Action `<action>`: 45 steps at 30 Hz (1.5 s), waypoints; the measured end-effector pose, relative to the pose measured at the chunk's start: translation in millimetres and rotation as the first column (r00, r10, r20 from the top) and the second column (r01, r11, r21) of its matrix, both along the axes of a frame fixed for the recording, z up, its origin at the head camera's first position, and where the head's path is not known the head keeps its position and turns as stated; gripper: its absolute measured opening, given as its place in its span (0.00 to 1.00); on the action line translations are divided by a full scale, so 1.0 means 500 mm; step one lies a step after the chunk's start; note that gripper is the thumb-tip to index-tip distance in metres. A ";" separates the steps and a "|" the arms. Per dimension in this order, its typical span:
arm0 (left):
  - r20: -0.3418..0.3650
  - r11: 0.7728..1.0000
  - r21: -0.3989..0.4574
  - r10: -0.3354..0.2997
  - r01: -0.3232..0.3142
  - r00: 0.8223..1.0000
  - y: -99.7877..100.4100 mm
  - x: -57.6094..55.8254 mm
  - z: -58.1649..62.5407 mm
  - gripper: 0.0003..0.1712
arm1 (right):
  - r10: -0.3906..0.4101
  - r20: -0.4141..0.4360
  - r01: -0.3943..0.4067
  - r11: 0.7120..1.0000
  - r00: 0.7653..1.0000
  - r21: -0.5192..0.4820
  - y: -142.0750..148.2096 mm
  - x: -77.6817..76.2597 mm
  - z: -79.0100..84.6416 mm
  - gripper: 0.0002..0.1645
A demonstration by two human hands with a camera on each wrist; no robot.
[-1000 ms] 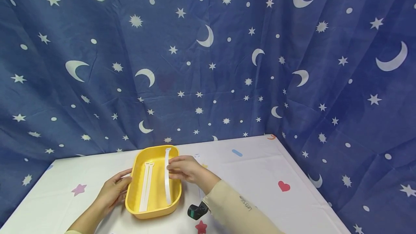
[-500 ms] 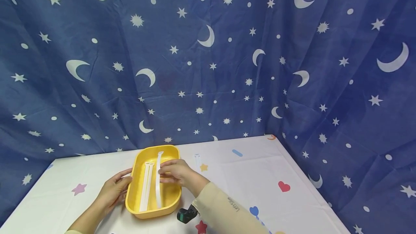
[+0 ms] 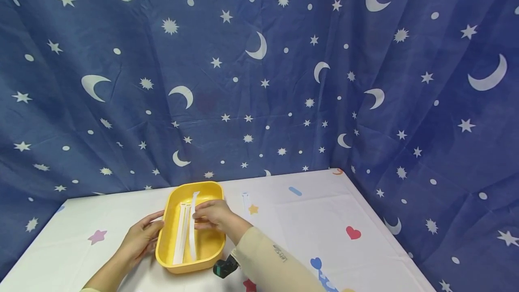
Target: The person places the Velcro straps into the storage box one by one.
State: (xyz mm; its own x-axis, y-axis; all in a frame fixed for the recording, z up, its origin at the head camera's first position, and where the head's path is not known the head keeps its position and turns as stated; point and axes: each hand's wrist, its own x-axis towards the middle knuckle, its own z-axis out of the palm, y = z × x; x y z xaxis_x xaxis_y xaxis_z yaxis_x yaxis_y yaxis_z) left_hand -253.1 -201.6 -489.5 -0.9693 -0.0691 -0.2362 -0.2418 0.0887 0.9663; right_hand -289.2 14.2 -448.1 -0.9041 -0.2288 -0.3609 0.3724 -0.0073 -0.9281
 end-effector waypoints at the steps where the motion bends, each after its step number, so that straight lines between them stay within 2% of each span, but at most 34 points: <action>1: -0.001 1.000 -0.001 -0.002 0.002 1.000 0.000 -0.001 -0.001 0.31 | -0.002 -0.005 0.002 1.000 1.000 0.001 -0.002 0.000 -0.002 0.11; 10: 0.004 1.000 0.001 -0.001 0.001 1.000 -0.003 0.000 -0.001 0.31 | -0.041 -0.048 0.041 0.999 0.998 -0.004 -0.024 0.009 -0.008 0.11; 16: 0.004 1.000 0.000 0.000 0.000 1.000 -0.002 -0.001 -0.001 0.31 | -0.031 -0.027 0.033 0.997 0.999 0.063 -0.030 0.012 -0.017 0.11; 26: -0.003 1.000 0.008 0.004 -0.004 1.000 0.000 0.001 0.003 0.30 | -0.034 -0.046 0.038 0.995 0.998 0.090 -0.044 0.015 -0.040 0.09; 32: 0.003 1.000 0.020 0.002 -0.002 1.000 0.002 0.002 0.004 0.30 | -0.054 -0.036 0.059 0.987 0.998 0.147 -0.049 0.012 -0.054 0.07; 45: 0.013 1.000 -0.001 -0.010 0.010 1.000 -0.002 0.003 0.006 0.30 | -0.069 -0.086 0.088 0.966 0.994 0.245 -0.056 0.016 -0.058 0.06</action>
